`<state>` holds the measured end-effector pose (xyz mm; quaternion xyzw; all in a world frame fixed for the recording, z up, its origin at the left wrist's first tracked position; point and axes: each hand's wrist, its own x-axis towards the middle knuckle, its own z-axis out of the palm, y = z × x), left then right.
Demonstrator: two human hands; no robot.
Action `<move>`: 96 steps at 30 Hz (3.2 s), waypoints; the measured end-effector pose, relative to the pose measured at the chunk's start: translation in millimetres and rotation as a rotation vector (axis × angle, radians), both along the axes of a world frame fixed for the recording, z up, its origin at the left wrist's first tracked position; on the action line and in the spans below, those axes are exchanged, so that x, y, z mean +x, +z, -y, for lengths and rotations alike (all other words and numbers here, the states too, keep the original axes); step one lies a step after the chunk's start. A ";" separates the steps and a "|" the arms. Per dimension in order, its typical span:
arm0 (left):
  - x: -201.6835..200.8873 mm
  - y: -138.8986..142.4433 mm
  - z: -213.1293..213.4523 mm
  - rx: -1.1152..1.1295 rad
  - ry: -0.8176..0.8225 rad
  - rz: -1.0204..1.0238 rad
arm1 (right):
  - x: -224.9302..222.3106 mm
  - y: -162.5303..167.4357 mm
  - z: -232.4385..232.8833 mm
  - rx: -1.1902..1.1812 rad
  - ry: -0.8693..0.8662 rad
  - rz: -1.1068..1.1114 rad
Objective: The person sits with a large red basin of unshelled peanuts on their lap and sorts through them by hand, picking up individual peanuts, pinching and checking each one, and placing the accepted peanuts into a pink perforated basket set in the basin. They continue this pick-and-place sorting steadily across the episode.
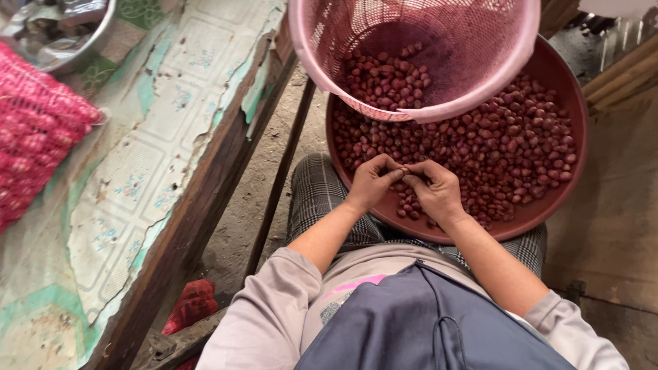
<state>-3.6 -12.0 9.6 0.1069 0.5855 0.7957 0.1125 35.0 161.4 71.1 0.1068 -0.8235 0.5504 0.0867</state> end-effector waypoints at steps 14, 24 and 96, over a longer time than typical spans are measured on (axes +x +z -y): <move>-6.2 8.9 63.6 -0.457 0.502 -0.199 | -49.6 99.4 63.3 -0.384 0.483 0.289; -14.1 -11.9 50.4 -1.080 0.266 -0.676 | -27.6 -59.0 39.3 0.643 0.394 -0.068; -33.0 -31.5 -33.5 0.005 -0.097 0.807 | -58.2 -62.4 -169.5 0.061 -0.256 0.405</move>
